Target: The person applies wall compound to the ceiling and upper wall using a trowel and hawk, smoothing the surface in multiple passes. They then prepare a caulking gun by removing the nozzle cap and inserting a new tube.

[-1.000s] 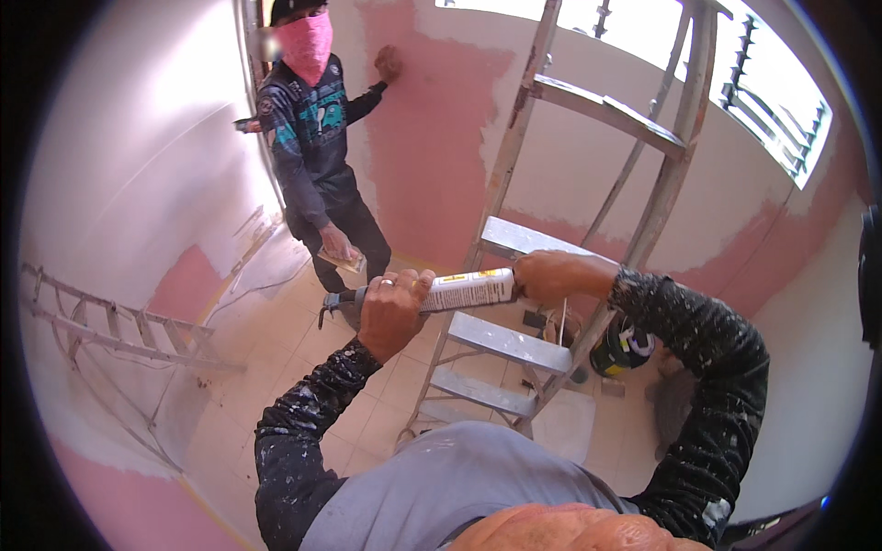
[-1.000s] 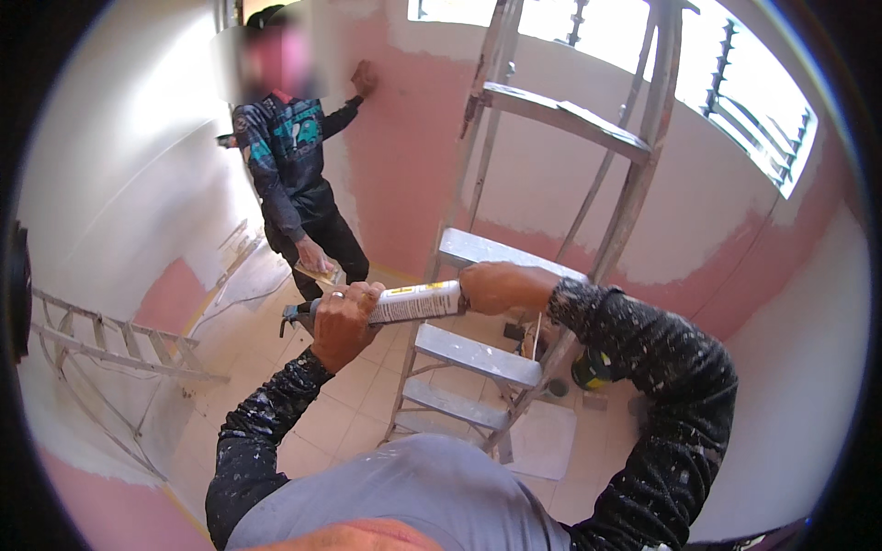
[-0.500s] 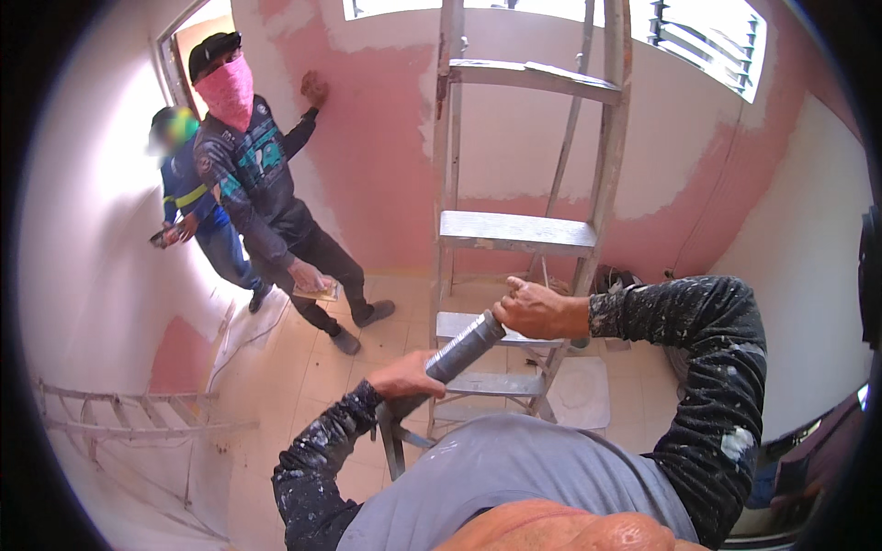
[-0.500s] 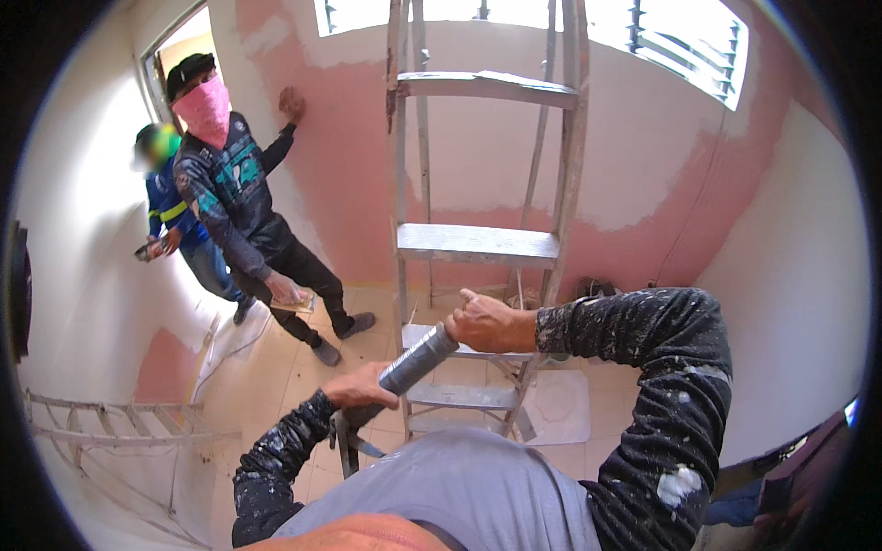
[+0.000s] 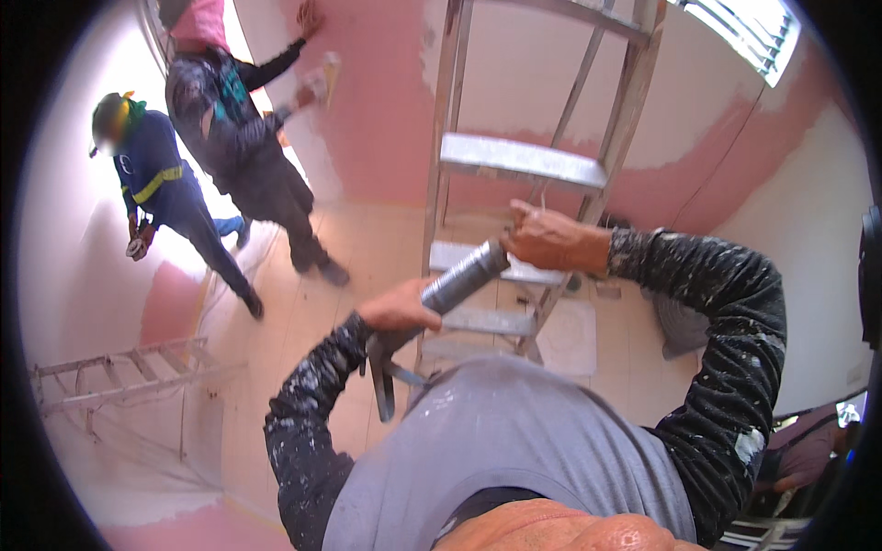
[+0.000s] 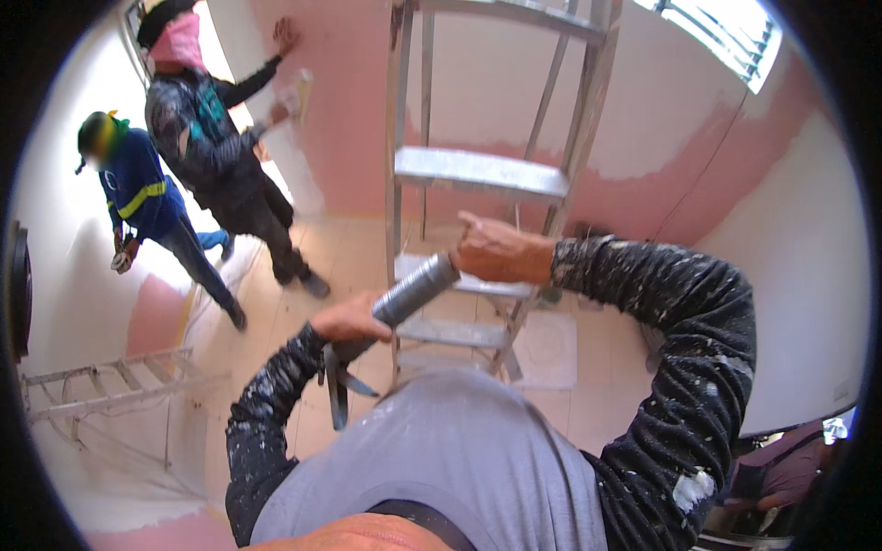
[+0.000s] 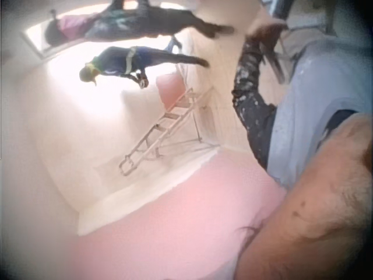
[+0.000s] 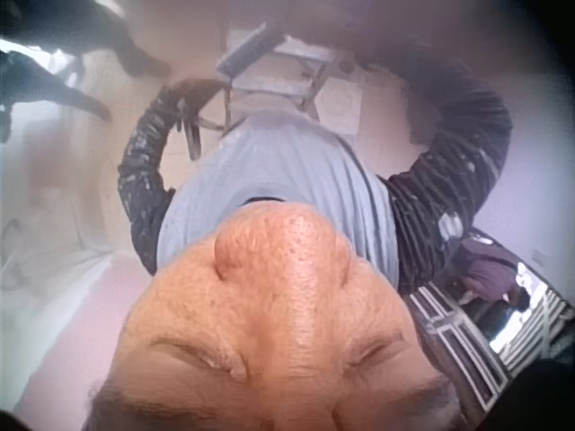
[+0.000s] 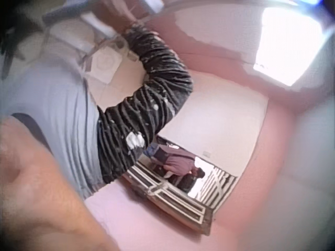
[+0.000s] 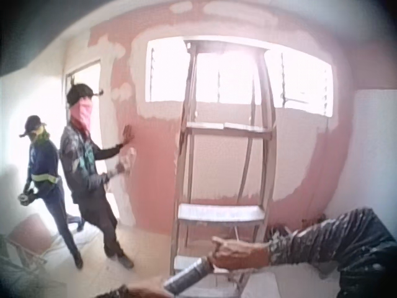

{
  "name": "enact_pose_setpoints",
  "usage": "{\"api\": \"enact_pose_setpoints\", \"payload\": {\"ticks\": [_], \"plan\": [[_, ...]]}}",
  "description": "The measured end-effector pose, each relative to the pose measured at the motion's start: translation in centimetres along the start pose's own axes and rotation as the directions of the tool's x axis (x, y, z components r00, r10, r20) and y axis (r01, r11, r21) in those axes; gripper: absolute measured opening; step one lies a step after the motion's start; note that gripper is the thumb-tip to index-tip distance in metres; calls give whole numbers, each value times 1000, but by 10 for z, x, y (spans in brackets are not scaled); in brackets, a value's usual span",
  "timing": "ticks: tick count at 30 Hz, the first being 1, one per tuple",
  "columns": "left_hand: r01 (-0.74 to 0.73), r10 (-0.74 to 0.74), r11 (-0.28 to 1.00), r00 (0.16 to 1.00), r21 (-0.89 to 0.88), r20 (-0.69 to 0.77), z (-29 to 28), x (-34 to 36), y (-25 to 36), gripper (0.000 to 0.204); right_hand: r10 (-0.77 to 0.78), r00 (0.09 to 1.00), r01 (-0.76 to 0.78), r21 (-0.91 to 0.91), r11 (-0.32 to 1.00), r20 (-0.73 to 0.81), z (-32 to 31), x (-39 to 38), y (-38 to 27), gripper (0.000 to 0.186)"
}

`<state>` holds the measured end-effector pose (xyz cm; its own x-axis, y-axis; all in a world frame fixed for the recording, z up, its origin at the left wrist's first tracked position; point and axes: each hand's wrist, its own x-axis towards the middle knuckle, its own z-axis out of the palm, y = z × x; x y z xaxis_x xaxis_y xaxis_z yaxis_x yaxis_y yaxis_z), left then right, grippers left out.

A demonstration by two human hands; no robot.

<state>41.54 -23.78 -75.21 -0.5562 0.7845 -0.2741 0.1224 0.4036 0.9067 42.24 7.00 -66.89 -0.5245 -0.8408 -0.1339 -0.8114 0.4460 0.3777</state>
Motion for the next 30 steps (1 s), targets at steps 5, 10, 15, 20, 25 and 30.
{"api": "enact_pose_setpoints", "payload": {"ticks": [5,10,15,20,25,30], "plan": [[25,73,926,967,377,-245,8,-5,16,51,82,934,-204,330,922,347,-13,16,18,14],[98,204,737,911,669,-358,17,-4,37,50,-115,754,-388,579,717,647,-14,19,40,27],[141,187,690,913,710,-363,17,-4,35,52,-7,921,-218,531,819,390,5,6,22,21],[106,5,839,979,534,-202,4,-1,23,58,162,979,-187,216,958,126,7,-8,-2,10],[149,-161,984,978,97,135,3,14,9,74,96,962,-172,292,941,256,4,-10,2,13],[102,-103,992,995,-69,-13,17,9,10,63,261,962,-238,225,945,-78,2,-11,-11,28]]}}
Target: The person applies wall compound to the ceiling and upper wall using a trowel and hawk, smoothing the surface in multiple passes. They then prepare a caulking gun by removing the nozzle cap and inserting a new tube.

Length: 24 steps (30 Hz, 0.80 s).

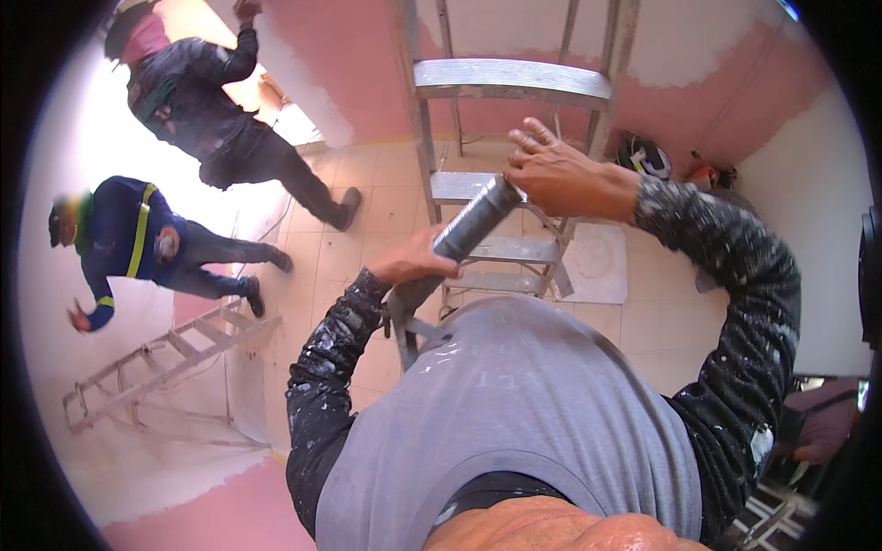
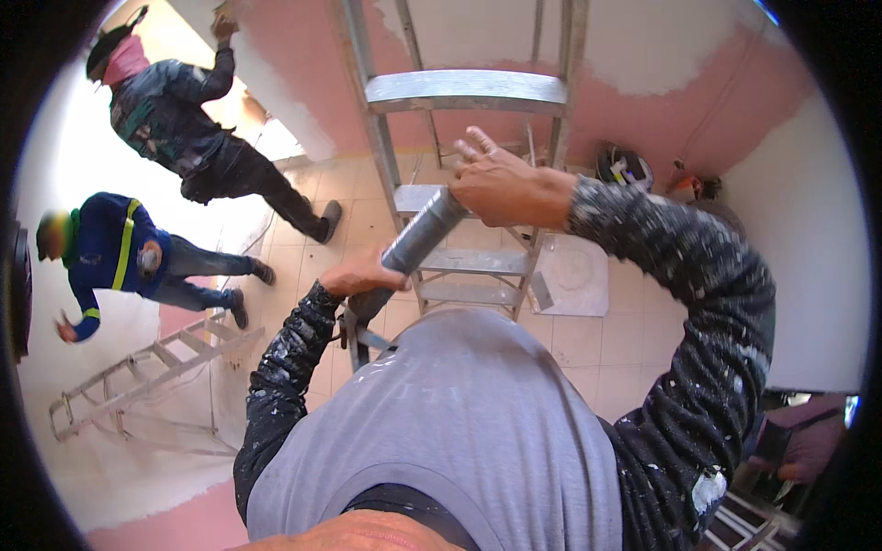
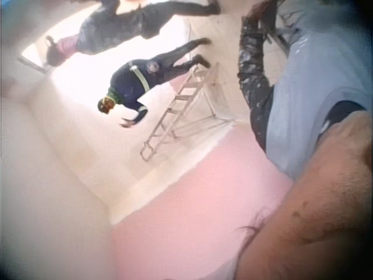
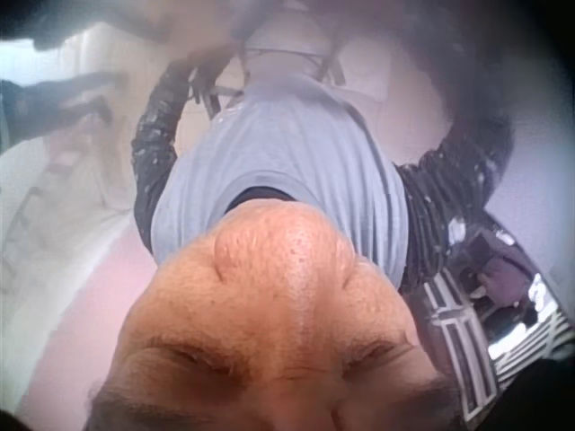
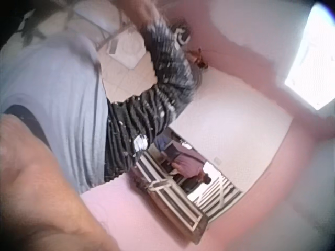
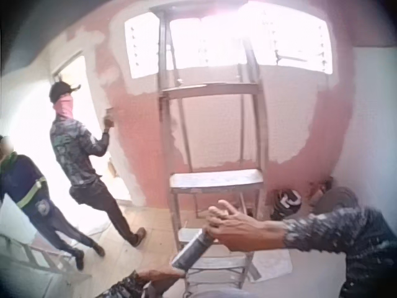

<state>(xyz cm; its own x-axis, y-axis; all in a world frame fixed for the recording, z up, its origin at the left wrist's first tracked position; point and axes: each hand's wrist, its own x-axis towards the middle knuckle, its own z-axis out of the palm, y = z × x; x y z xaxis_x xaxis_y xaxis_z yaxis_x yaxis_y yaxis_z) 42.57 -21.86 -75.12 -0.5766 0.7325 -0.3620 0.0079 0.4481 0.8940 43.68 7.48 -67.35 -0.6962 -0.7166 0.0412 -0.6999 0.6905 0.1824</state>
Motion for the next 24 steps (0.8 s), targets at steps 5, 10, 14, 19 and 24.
{"api": "enact_pose_setpoints", "payload": {"ticks": [5,10,14,19,24], "plan": [[-158,179,984,873,84,-453,-65,-4,-7,52,378,812,17,665,746,-445,-25,10,-46,35],[-509,144,825,609,-246,-780,-94,-37,30,39,691,636,67,916,395,-344,26,31,-70,34],[-647,142,710,518,-278,-843,-106,-57,32,34,806,511,214,952,217,-298,36,43,-72,33],[-727,282,684,331,-53,-901,-110,-53,41,36,422,896,-26,966,-256,136,93,62,-100,45],[-746,289,664,199,47,-936,-111,-59,57,47,283,858,82,658,749,-429,60,105,-134,53]]}}
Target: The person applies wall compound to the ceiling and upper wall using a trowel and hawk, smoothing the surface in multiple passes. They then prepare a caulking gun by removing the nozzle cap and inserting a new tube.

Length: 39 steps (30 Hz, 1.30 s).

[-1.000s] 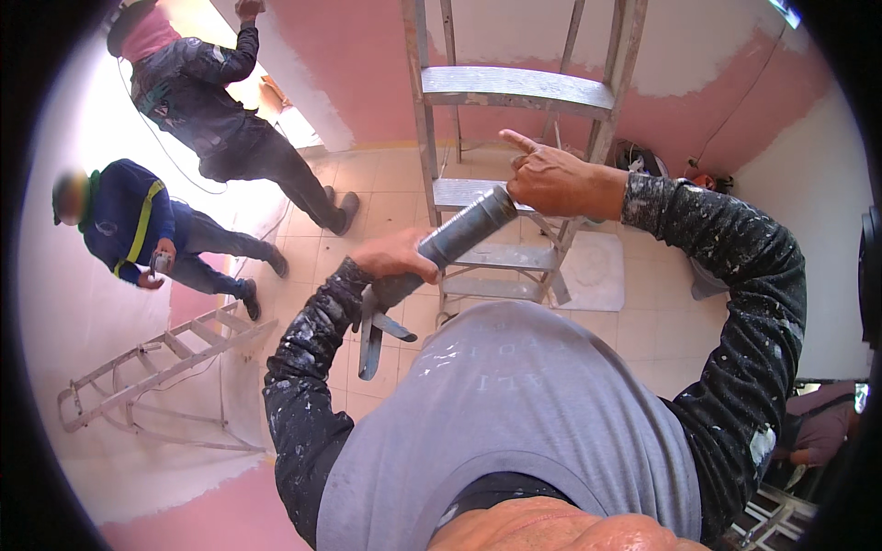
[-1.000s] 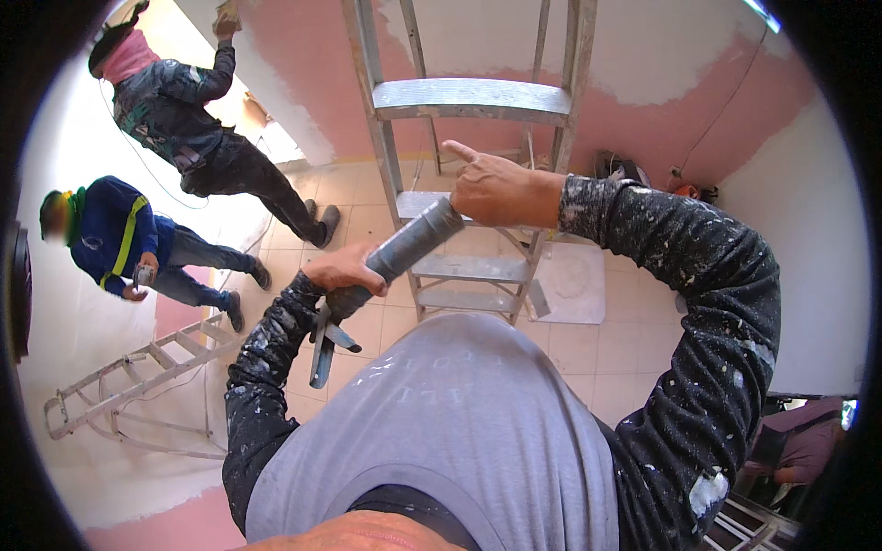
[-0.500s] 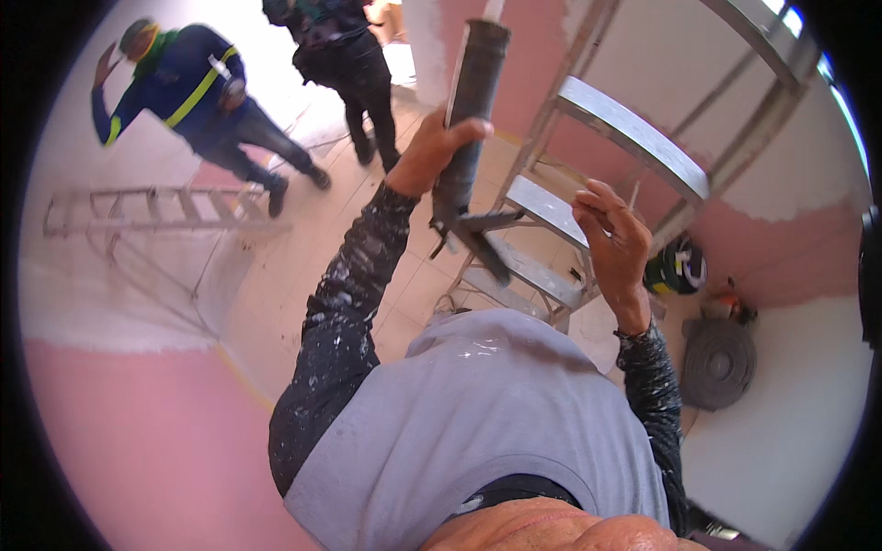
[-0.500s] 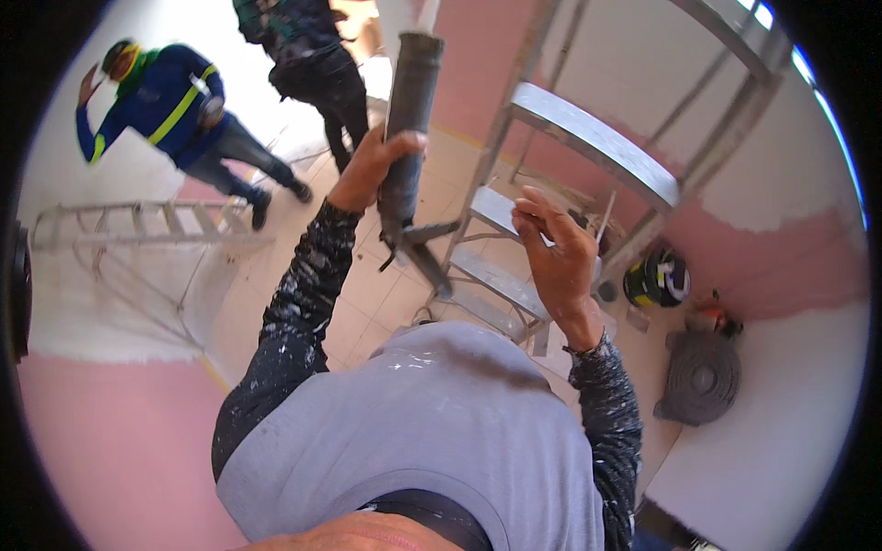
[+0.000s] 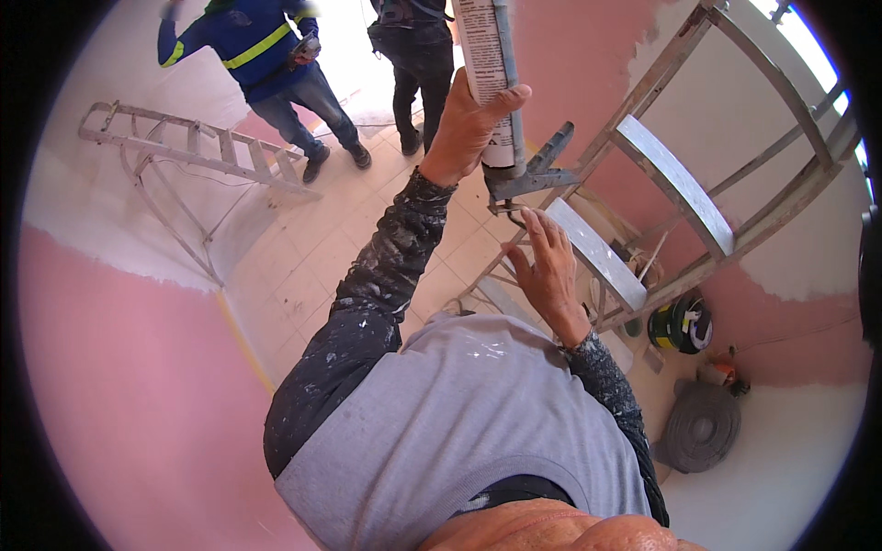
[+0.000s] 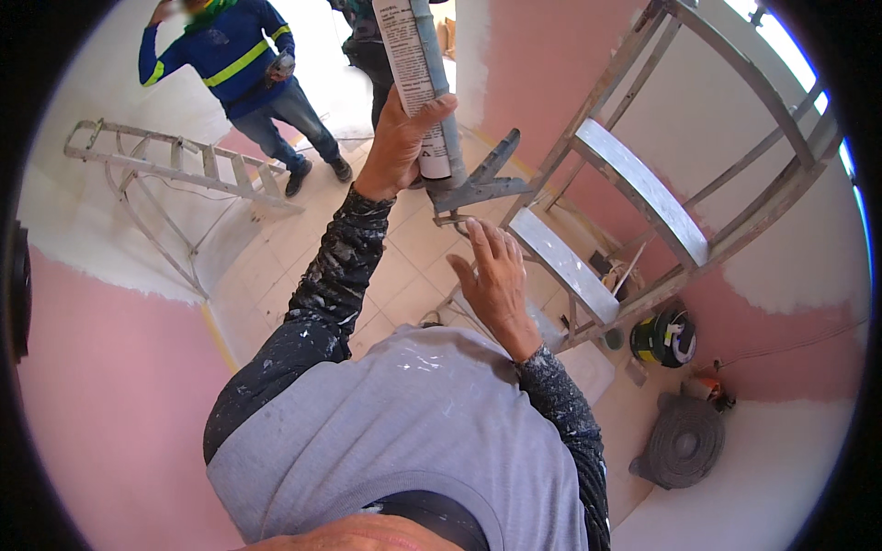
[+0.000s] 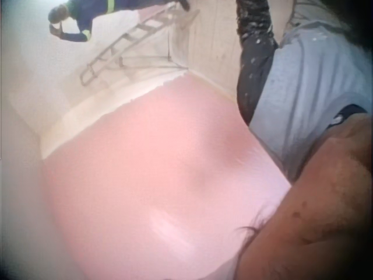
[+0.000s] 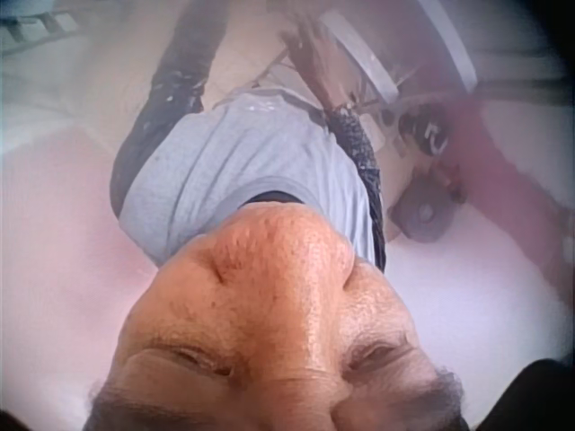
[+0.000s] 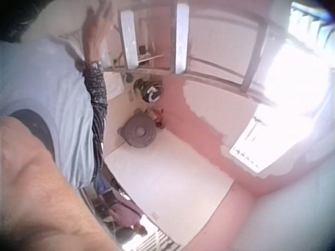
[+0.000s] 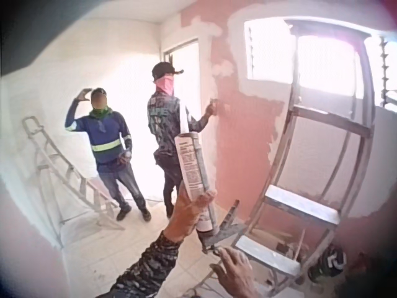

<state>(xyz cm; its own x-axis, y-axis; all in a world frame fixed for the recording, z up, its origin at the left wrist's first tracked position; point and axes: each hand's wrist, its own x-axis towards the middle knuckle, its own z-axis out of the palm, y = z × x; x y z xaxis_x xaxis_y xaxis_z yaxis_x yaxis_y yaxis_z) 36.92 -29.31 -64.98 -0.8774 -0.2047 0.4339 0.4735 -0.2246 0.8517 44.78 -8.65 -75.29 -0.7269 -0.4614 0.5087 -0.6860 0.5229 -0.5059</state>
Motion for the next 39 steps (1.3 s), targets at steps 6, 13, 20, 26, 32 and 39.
{"api": "enact_pose_setpoints", "payload": {"ticks": [6,13,20,26,32,39], "plan": [[-28,25,999,986,-16,-163,8,3,18,51,-228,973,216,-190,958,-42,-5,33,4,51],[207,-209,976,978,-67,-25,3,-1,37,42,-345,852,214,340,916,393,-51,36,4,49],[205,-206,969,979,-138,6,11,4,55,50,-344,939,338,-226,913,14,-63,29,-18,62],[261,-255,963,963,-62,82,37,4,63,58,-343,935,354,-267,896,90,-78,71,-25,86],[87,-86,996,979,3,187,51,28,70,49,-377,910,413,-292,863,172,-105,101,-26,71],[79,-82,997,917,26,390,68,37,86,53,-502,862,493,-335,803,65,-118,104,-8,47]]}}
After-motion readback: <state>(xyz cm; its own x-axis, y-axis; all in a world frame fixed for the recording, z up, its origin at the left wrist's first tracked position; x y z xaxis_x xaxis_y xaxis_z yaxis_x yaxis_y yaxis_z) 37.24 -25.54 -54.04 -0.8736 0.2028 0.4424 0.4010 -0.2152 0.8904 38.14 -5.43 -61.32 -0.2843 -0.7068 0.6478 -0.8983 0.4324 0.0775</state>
